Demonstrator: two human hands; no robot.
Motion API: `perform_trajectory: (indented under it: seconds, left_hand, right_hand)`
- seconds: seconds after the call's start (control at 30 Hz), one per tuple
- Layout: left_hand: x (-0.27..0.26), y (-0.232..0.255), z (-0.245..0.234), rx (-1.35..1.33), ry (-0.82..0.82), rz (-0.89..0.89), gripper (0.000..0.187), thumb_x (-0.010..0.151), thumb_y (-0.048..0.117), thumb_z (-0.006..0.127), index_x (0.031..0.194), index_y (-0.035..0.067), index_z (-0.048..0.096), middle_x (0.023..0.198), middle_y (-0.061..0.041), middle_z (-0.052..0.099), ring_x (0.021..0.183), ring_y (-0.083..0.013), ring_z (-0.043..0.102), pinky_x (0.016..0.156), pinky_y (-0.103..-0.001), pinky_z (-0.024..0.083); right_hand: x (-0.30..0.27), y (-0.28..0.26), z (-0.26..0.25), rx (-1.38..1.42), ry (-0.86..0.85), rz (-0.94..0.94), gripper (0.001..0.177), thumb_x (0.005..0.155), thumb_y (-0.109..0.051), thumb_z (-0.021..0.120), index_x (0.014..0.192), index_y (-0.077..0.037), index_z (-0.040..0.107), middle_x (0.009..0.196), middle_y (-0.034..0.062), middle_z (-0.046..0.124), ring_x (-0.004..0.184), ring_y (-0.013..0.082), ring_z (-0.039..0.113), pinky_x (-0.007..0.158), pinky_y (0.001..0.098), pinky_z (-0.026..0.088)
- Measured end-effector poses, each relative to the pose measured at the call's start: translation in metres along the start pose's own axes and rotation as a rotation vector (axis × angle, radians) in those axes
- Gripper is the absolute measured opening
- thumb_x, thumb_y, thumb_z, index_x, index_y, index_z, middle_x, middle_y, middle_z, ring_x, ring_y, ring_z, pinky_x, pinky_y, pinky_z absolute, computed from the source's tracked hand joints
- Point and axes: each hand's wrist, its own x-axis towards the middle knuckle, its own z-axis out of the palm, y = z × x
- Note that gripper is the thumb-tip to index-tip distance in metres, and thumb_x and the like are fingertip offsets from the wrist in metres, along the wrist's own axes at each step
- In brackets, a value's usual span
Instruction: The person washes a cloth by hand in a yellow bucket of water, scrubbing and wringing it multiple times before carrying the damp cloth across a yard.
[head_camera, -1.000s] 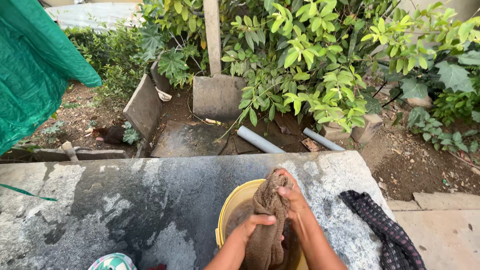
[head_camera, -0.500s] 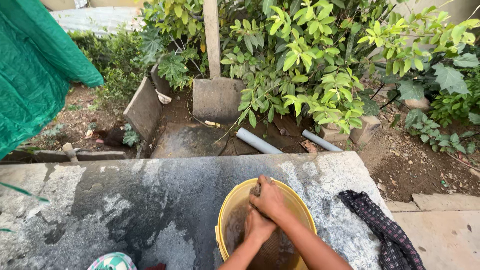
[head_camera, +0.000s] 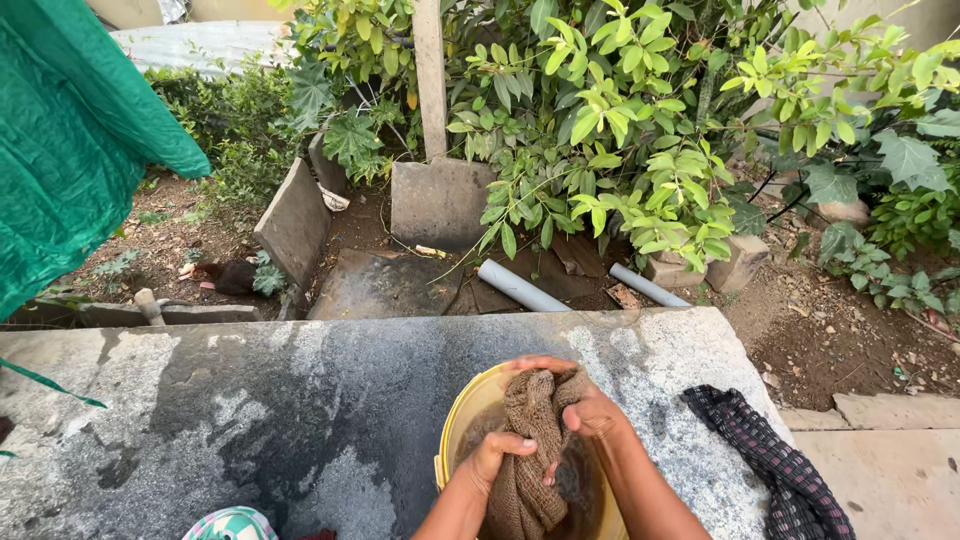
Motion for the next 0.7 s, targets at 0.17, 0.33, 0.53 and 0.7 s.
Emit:
perform_trajectory:
  seconds: [0.17, 0.33, 0.53, 0.7]
  left_hand:
    - [0.0, -0.005, 0.007, 0.276, 0.213, -0.001, 0.057, 0.076, 0.009, 0.079, 0.124, -0.012, 0.059, 0.097, -0.021, 0.068, 0.082, -0.0316, 0.07, 0.075, -0.044, 0.058]
    - [0.013, -0.009, 0.015, 0.7, 0.545, -0.034, 0.099, 0.06, 0.018, 0.088, 0.145, 0.0, 0.041, 0.132, -0.017, 0.062, 0.122, -0.028, 0.063, 0.107, -0.039, 0.049]
    - [0.039, -0.022, 0.019, 1.006, 0.817, -0.123, 0.124, 0.061, 0.024, 0.095, 0.153, -0.002, 0.015, 0.142, -0.02, 0.049, 0.135, -0.0309, 0.049, 0.117, -0.038, 0.037]
    - [0.031, -0.005, 0.058, 1.195, 0.994, -0.027, 0.088, 0.065, 0.035, 0.083, 0.136, 0.007, 0.04, 0.125, -0.019, 0.065, 0.115, -0.0364, 0.067, 0.097, -0.044, 0.054]
  right_hand:
    - [-0.005, 0.0, -0.005, -0.464, 0.174, 0.079, 0.056, 0.055, -0.023, 0.1, 0.096, -0.002, 0.068, 0.097, 0.0054, 0.064, 0.096, 0.0206, 0.06, 0.088, 0.0354, 0.046]
    - [0.0, 0.005, -0.007, -0.896, 0.314, 0.159, 0.047, 0.057, -0.026, 0.093, 0.086, -0.006, 0.063, 0.084, 0.0001, 0.064, 0.086, 0.0145, 0.059, 0.083, 0.0292, 0.048]
    - [0.012, 0.027, -0.015, -1.252, 0.535, 0.235, 0.039, 0.055, -0.028, 0.088, 0.078, -0.006, 0.065, 0.074, 0.008, 0.068, 0.074, 0.0198, 0.064, 0.076, 0.0352, 0.053]
    - [0.028, 0.044, -0.003, -1.36, 0.66, 0.292, 0.032, 0.06, -0.027, 0.081, 0.08, -0.006, 0.068, 0.076, 0.0169, 0.072, 0.072, 0.0325, 0.071, 0.074, 0.0443, 0.057]
